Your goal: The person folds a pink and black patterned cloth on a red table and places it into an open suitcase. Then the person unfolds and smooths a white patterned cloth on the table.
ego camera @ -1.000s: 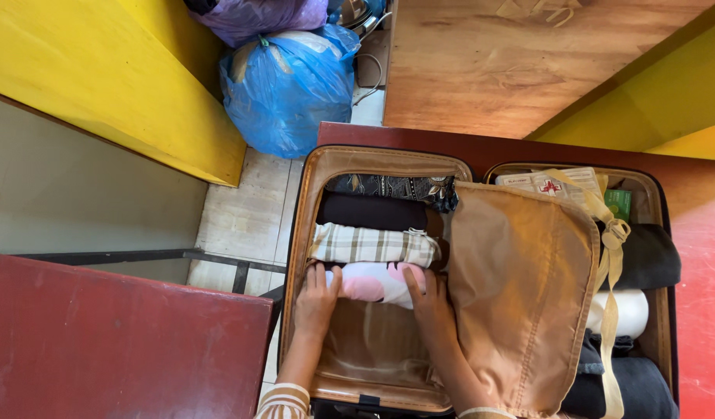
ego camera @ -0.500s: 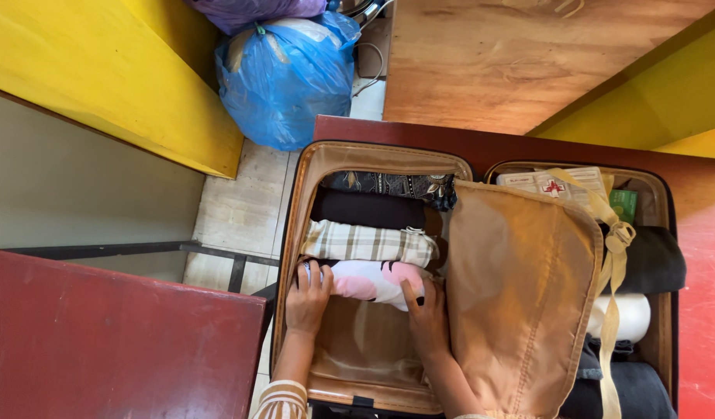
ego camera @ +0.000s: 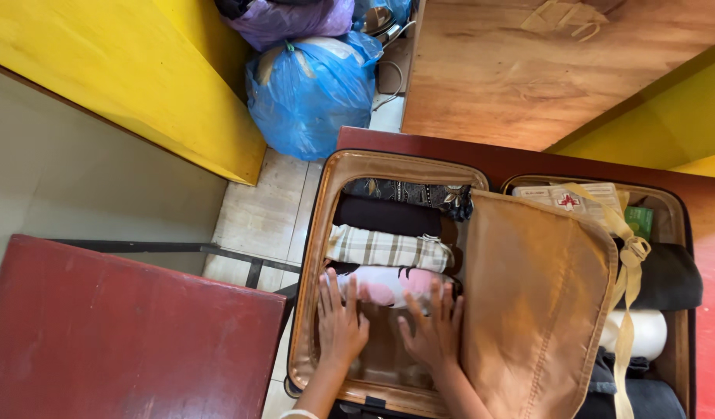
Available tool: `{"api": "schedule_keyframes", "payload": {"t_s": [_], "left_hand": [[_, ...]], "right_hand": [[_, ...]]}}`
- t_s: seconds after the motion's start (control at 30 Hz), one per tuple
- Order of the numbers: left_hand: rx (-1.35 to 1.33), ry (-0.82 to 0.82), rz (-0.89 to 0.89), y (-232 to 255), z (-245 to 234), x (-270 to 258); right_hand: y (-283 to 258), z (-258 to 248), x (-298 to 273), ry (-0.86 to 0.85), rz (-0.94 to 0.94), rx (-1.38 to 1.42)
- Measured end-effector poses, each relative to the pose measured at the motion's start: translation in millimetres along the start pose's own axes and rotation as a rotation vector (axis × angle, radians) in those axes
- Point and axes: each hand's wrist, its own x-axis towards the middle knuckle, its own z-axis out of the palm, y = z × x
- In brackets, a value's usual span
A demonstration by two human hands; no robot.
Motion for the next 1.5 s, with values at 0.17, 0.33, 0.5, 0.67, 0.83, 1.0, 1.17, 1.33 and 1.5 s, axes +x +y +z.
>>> {"api": "schedule_keyframes", "payload": {"t_s": [0.17,0.33,0.5,0.67,0.83,1.0,1.17,1.33,1.5], "left_hand": [[-0.014,-0.516,-0.112,-5.2,-8.0,4.5],[-0.140,-0.446,-0.074,-10.4,-10.9,-1.7],[-0.323,-0.276,-0.001,-8.5,-25.4,-18.1],[-0.379,-0.119,0.105,-9.0,-60.4,-41.1],[-0.344,0.029,0.031,-45.3,-103.9,-74.0],[-0.295,0.095,-0.182,-115.5,-131.2,-128.4],[-0.231,0.179,-0.431,-182.0,-142.3,-206.3],[-0.186,0.230,-0.647,-245.1,-157.3,-289.8],[-0.154,0.355,-0.849,-295.9,-171.8,-377.3]], "right_hand": [[-10.2,-13.8,12.3,-0.232,0.044,0.044],[-17.7,-28.9,16.0,-0.250,0.064,0.063],[-41.4,-39.7,9.5,-0.165,0.051,0.027],[-85.4,-34.8,9.7,-0.126,0.038,-0.013],[-146.4,-27.0,9.0,-0.014,-0.091,0.018],[-221.7,-9.1,2.3,-0.033,-0.223,0.046],[-308.5,21.2,-24.0,-0.115,-0.381,0.085],[-394.7,46.3,-54.6,-0.200,-0.579,0.101],[-474.0,65.5,-87.7,-0.336,-0.721,0.079]]}}
